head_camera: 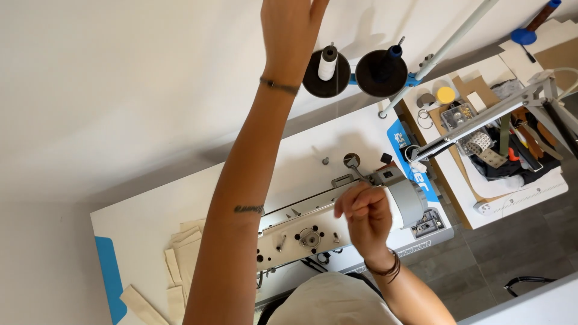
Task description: Trimming excess threads from sewn fabric strips using snips and folding them for organization.
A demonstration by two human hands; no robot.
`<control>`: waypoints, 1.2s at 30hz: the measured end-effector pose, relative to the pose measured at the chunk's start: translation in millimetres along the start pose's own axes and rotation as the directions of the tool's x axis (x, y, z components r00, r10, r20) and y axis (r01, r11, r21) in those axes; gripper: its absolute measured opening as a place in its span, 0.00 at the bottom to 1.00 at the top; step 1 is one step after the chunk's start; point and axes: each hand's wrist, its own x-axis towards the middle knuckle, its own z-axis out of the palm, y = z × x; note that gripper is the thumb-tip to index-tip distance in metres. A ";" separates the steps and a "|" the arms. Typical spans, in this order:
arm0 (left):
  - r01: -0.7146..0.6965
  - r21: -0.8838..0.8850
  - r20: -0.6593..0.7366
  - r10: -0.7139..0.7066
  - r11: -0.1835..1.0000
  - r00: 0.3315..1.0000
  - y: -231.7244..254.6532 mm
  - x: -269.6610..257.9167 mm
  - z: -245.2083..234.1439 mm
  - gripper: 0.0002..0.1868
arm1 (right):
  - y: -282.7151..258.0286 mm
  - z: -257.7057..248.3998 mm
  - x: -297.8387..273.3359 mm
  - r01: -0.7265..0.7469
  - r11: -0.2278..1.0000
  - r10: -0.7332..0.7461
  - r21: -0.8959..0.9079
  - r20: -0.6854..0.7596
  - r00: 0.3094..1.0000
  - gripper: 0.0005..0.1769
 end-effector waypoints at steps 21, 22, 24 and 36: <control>0.479 -0.596 0.638 0.018 0.644 0.770 128.2 -289.8 -302.8 0.14 | -34.9 21.7 -111.2 -0.101 0.994 0.108 -0.040 0.404 0.908 0.08; 0.503 -0.595 0.616 -0.046 0.627 0.786 128.8 -295.1 -308.0 0.11 | -32.7 24.4 -116.8 -0.075 0.992 0.109 -0.101 0.383 0.917 0.07; 0.524 -0.595 0.594 -0.107 0.609 0.798 127.7 -305.6 -316.6 0.09 | -30.5 31.9 -125.2 -0.049 0.986 0.104 -0.161 0.358 0.928 0.06; 0.434 -0.542 0.493 -0.147 0.720 0.858 88.7 -343.4 -324.7 0.05 | 20.6 45.6 -158.4 0.117 0.811 0.003 -0.573 0.203 0.979 0.10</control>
